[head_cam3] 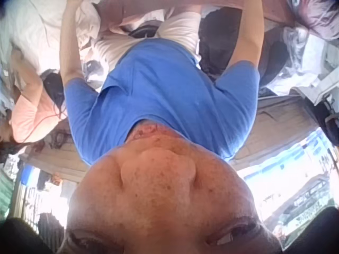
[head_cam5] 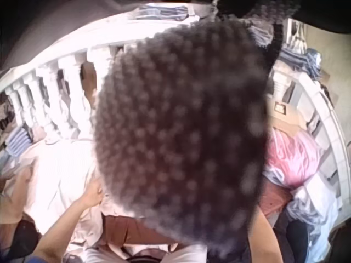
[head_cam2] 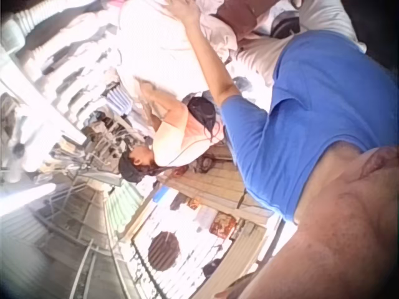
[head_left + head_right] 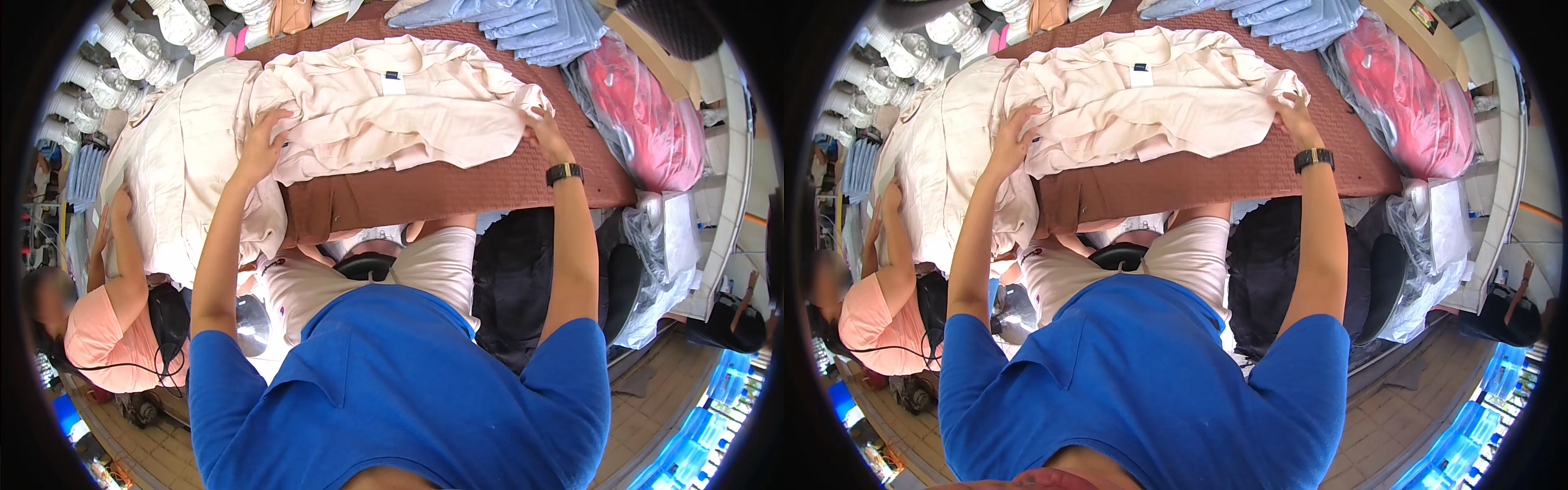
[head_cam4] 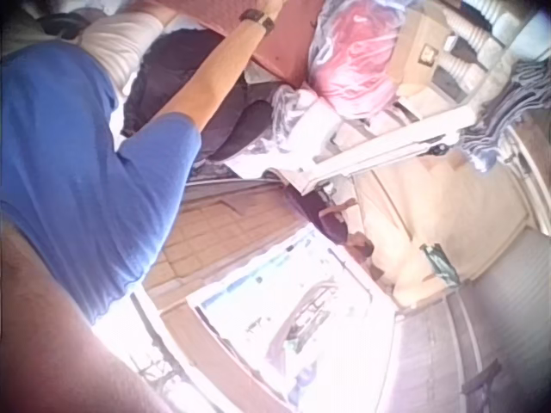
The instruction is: The person packages clothing items by folding them, placing them into plastic bags, sealing the bags, and organizing the sealed packages into stacks on a table.
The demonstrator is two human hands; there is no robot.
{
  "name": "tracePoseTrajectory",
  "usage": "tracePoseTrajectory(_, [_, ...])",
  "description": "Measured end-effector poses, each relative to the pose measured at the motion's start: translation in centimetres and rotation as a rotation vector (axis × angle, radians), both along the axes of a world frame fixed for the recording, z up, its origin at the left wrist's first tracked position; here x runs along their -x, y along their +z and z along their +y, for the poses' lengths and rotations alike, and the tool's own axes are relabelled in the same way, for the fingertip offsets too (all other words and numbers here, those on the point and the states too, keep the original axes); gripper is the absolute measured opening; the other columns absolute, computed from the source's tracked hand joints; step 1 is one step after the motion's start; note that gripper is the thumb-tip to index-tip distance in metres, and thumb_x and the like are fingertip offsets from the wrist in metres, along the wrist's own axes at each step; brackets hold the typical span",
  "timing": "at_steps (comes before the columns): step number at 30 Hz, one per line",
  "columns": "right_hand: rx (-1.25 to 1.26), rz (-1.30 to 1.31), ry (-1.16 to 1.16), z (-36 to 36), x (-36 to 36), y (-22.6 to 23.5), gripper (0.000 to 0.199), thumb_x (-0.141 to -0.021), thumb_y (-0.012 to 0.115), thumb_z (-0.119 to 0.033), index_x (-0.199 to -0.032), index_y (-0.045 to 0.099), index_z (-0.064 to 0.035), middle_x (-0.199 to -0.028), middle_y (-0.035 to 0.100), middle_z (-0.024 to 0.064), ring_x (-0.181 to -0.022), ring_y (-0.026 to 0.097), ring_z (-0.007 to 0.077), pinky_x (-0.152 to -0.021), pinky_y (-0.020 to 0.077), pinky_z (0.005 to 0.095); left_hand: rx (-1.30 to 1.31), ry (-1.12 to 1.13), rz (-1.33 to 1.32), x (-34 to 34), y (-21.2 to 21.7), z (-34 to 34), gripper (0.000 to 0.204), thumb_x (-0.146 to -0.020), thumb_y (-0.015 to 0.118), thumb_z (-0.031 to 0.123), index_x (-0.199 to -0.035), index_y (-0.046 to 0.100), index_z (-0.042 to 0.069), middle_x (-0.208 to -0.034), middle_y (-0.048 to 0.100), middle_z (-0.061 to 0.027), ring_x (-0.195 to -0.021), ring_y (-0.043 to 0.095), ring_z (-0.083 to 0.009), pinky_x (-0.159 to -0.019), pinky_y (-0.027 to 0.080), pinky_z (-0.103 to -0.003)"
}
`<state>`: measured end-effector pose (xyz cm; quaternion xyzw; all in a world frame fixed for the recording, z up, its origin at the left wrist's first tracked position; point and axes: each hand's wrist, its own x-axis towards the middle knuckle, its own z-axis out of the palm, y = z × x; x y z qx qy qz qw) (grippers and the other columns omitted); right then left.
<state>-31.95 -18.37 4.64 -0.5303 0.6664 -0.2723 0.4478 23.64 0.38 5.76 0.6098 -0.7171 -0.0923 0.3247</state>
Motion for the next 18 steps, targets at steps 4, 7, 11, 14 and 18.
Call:
tracePoseTrajectory(4, [0.677, 0.721, 0.114, 4.8, 0.9, -2.2, 0.067, -0.082, 0.081, -0.039, -0.130, 0.054, -0.0017, -0.112, 0.060, 0.0198, -0.104, 0.056, 0.0327, -0.086, 0.0455, 0.0485, -0.077, -0.057, 0.065, 1.9, 1.2, 0.7, 0.036, -0.085, 0.068, -0.001, -0.120, 0.062, 0.006, -0.120, 0.060, -0.0143, -0.117, 0.057, -0.0347, -0.102, 0.044, -0.039])
tracePoseTrajectory(7, [1.088, 0.586, 0.236, 9.7, -5.7, 0.3, 0.051, -0.077, 0.083, -0.024, -0.117, 0.060, -0.0044, -0.112, 0.056, 0.0183, -0.106, 0.053, 0.0384, -0.089, 0.0445, 0.0507, -0.038, -0.051, -0.002, 1.8, 1.4, 1.5, 0.036, -0.083, 0.072, 0.003, -0.118, 0.063, 0.007, -0.117, 0.060, -0.0128, -0.114, 0.057, -0.0334, -0.100, 0.044, -0.038])
tracePoseTrajectory(11, [0.930, 0.412, 0.513, 14.2, -11.7, 0.8, 0.040, -0.077, 0.079, -0.017, -0.112, 0.064, -0.0068, -0.112, 0.055, 0.0154, -0.104, 0.053, 0.0367, -0.089, 0.0454, 0.0478, 0.015, -0.100, -0.163, 4.9, 1.0, 0.6, 0.034, -0.080, 0.074, 0.008, -0.113, 0.066, 0.009, -0.113, 0.061, -0.0111, -0.114, 0.057, -0.0312, -0.097, 0.046, -0.037])
tracePoseTrajectory(14, [0.871, 0.431, 0.542, 13.5, -12.7, -1.5, 0.034, -0.076, 0.074, -0.011, -0.109, 0.065, -0.0073, -0.113, 0.056, 0.0148, -0.104, 0.054, 0.0369, -0.088, 0.0468, 0.0474, -0.009, -0.046, -0.221, 4.2, -1.8, -0.5, 0.028, -0.080, 0.073, 0.007, -0.107, 0.068, 0.007, -0.110, 0.064, -0.0112, -0.108, 0.060, -0.0312, -0.092, 0.048, -0.037])
tracePoseTrajectory(18, [0.817, 0.448, 0.572, 11.0, -11.7, -2.9, 0.025, -0.075, 0.067, -0.004, -0.101, 0.067, -0.0058, -0.108, 0.061, 0.0156, -0.099, 0.058, 0.0390, -0.085, 0.0500, 0.0490, -0.153, 0.115, 0.193, 2.2, -1.6, -3.2, 0.020, -0.082, 0.067, 0.003, -0.102, 0.069, 0.002, -0.101, 0.070, -0.0137, -0.091, 0.065, -0.0341, -0.084, 0.052, -0.040])
